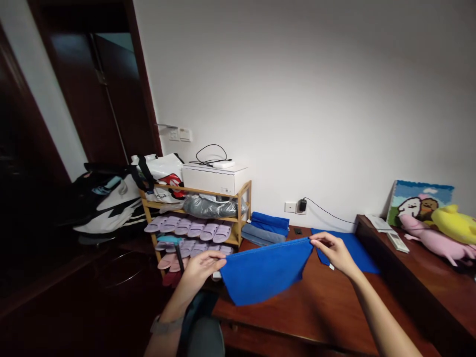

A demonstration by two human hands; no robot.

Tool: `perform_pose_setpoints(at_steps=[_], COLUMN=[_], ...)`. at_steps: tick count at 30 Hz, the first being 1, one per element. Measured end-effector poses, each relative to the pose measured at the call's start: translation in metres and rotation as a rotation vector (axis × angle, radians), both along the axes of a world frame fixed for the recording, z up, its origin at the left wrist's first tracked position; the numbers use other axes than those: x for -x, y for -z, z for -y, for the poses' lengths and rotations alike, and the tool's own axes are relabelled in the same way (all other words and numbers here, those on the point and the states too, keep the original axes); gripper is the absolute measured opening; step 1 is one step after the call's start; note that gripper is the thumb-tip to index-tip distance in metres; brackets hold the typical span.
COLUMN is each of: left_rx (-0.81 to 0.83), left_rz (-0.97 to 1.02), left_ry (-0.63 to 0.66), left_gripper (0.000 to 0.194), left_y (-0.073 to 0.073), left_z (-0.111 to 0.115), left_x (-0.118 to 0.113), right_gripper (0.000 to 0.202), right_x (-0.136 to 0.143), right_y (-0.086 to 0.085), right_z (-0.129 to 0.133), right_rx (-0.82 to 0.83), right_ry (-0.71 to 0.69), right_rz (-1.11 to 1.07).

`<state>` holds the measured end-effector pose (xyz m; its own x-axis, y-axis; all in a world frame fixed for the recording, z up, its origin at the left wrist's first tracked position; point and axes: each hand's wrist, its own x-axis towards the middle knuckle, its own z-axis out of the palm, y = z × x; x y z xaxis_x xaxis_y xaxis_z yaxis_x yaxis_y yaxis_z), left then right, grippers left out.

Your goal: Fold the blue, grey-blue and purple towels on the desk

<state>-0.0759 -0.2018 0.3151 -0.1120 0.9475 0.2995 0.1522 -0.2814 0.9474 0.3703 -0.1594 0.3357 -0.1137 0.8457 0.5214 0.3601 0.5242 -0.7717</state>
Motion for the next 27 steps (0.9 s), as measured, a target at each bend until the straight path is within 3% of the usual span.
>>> perform_pose_setpoints(at_steps=[4,9,14,19,23,27], left_rx=[-0.077,-0.111,-0.064,-0.038,-0.054,-0.079], left_rz=[-0.093,-0.141,-0.170,-0.145,-0.111,-0.060], left_ry=[0.066,0.171,0.312,0.382,0.420,0.380], left_gripper=[0.046,0.039,0.036,0.036,0.033,0.031], left_y=[-0.038,-0.057,-0.058,-0.054,-0.044,-0.035], left_z=[-0.005,-0.016,-0.019,-0.003,0.012,0.015], left_x=[-0.021,-0.047,-0.059,-0.063,-0.061,-0.066], right_gripper=[0.053,0.061,0.056,0.050,0.041,0.032], right_x=[-0.023,-0.047,-0.064,-0.078,-0.091,-0.096], right_y=[-0.005,-0.002,0.003,0.018,0.029,0.027], right_z=[0.032,0.059,0.078,0.105,0.134,0.153], right_rx=[0.010,-0.005,-0.008,-0.019,-0.090,-0.169], right_ry=[0.082,0.164,0.231,0.301,0.361,0.426], right_rz=[-0.046,-0.033,0.029,0.053,0.071,0.057])
